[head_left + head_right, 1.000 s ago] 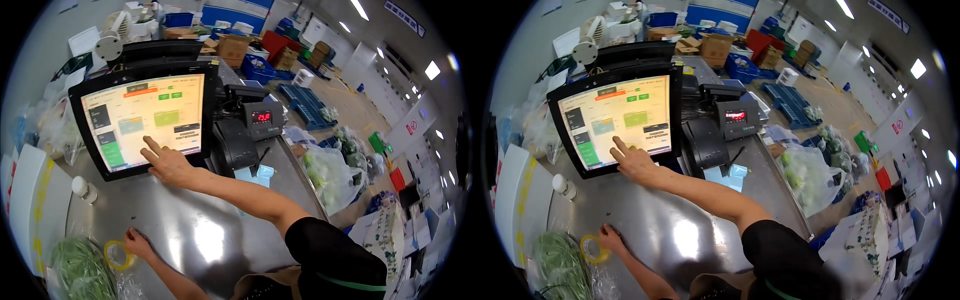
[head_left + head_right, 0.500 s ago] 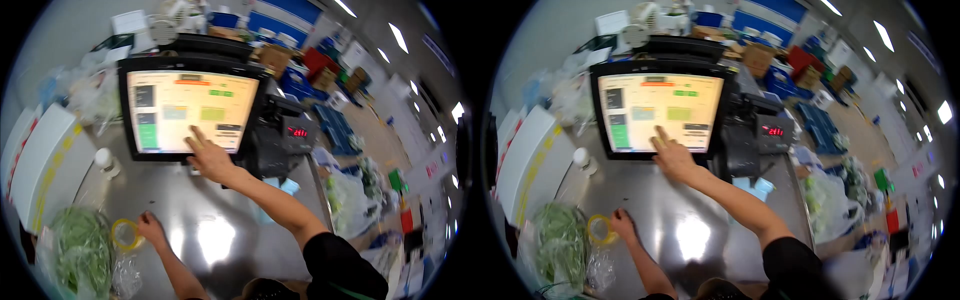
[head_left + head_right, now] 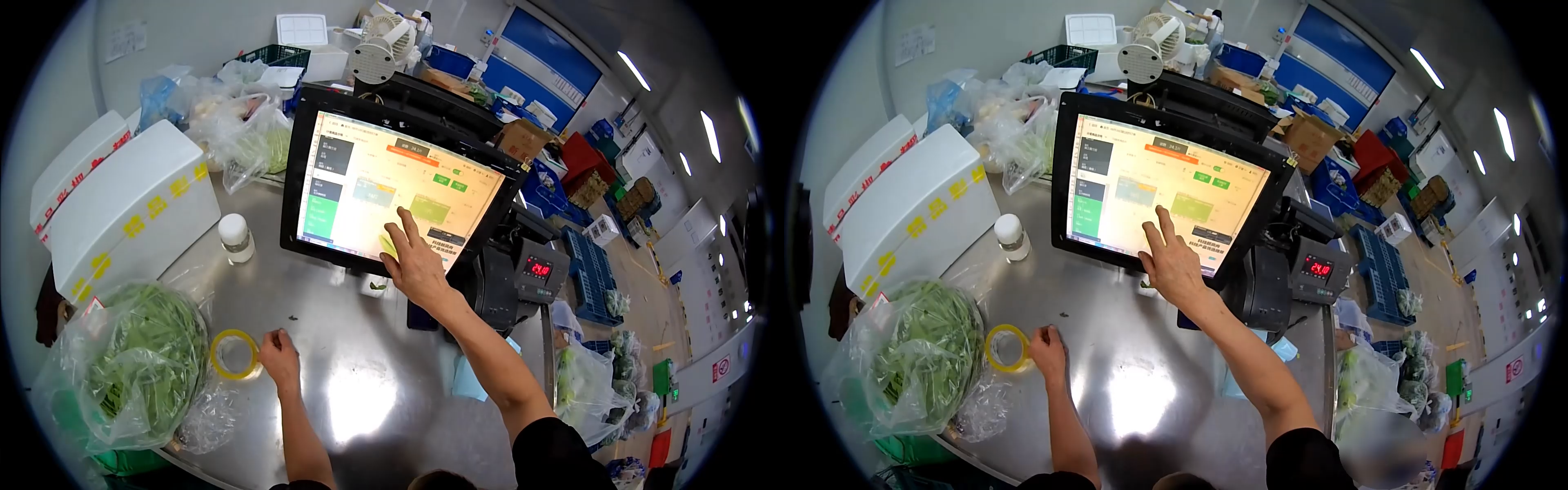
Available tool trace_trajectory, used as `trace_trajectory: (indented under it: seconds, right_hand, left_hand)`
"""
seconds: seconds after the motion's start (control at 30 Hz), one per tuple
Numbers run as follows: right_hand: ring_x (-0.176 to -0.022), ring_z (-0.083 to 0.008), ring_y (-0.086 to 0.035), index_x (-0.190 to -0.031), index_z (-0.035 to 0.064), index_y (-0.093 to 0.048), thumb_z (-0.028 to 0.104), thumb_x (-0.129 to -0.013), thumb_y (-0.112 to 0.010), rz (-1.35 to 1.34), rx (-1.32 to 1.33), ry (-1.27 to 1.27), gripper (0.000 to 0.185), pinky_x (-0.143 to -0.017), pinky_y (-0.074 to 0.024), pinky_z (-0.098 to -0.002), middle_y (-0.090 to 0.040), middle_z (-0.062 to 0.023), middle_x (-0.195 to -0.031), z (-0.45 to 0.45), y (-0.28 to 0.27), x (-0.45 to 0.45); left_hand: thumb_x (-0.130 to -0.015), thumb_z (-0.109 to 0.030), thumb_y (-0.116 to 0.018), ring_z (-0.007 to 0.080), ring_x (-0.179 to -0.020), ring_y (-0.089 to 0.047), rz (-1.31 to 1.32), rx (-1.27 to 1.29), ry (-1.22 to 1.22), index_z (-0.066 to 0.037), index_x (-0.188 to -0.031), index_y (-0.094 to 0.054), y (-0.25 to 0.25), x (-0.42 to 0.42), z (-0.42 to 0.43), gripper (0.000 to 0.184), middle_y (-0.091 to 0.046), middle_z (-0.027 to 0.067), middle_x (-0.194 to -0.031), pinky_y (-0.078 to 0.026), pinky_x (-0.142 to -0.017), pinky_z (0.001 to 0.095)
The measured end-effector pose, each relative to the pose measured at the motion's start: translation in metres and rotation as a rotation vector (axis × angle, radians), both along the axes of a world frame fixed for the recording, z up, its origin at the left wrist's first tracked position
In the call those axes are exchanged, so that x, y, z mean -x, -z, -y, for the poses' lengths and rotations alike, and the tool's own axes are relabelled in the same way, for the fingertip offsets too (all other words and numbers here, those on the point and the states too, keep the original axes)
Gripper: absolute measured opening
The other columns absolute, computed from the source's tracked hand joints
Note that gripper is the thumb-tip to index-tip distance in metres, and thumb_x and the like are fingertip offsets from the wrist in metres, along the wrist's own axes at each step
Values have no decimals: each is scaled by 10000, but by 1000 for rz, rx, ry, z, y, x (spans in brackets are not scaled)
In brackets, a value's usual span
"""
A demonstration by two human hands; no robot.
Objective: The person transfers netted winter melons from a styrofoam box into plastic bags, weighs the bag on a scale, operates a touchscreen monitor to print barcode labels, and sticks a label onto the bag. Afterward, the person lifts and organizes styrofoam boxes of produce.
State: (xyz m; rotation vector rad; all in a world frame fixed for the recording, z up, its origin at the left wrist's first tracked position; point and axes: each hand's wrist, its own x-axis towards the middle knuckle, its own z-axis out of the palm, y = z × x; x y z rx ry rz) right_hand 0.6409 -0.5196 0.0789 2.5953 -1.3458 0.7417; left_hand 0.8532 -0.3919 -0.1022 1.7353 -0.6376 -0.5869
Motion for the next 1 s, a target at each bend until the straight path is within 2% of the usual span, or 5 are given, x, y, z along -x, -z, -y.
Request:
trace_trajectory:
  seconds: [0.5, 0.73, 0.77, 0.83, 1.0]
  right_hand:
    - [-842, -379, -616, -1214, 40, -439, 142, -791, -647, -3, -36, -10, 482, -663, -532, -412, -325, -229, -1388, 9, 2, -12]
    - [-961, -367, -594, -1216, 49, -486, 135, -730, -658, -5, -169, -18, 522, -749, -518, -420, -314, -253, -1402, -19, 40, -20]
    - [-915, -386, -593, -1190, 42, -482, 114, -713, -670, 24, -95, -77, 518, -733, -518, -433, -327, -260, -1386, -19, 54, -17]
    - [-822, -383, -584, -1184, 34, -458, 98, -704, -676, -3, -163, -76, 530, -691, -516, -444, -322, -275, -1368, -27, 59, -18]
    - [-745, -328, -592, -1162, 30, -480, 109, -711, -679, -88, -205, -77, 500, -583, -517, -427, -339, -271, -1343, -35, 60, -9]
  left_hand:
    - [-868, -137, -547, 161, -426, -514, -4, 29, -1, 62, -818, -600, 11, -2, 0, 212, -560, 91, -557, -421, -451, 302]
    - [-877, -196, -510, 243, -639, -568, 247, -123, 31, 51, -875, -600, 19, -6, 3, 263, -603, 145, -695, -456, -635, 369]
    - [-880, -199, -528, 209, -588, -554, 324, -110, 46, 54, -880, -600, 40, -13, 5, 263, -594, 122, -690, -455, -573, 345]
    - [-887, -204, -541, 171, -504, -520, 33, -126, 84, 53, -880, -597, 11, -5, 1, 263, -569, 93, -665, -433, -488, 309]
    - [-904, -214, -542, 126, -393, -460, 119, -12, 70, 30, -872, -589, 34, -10, 5, 250, -518, 53, -566, -349, -368, 277]
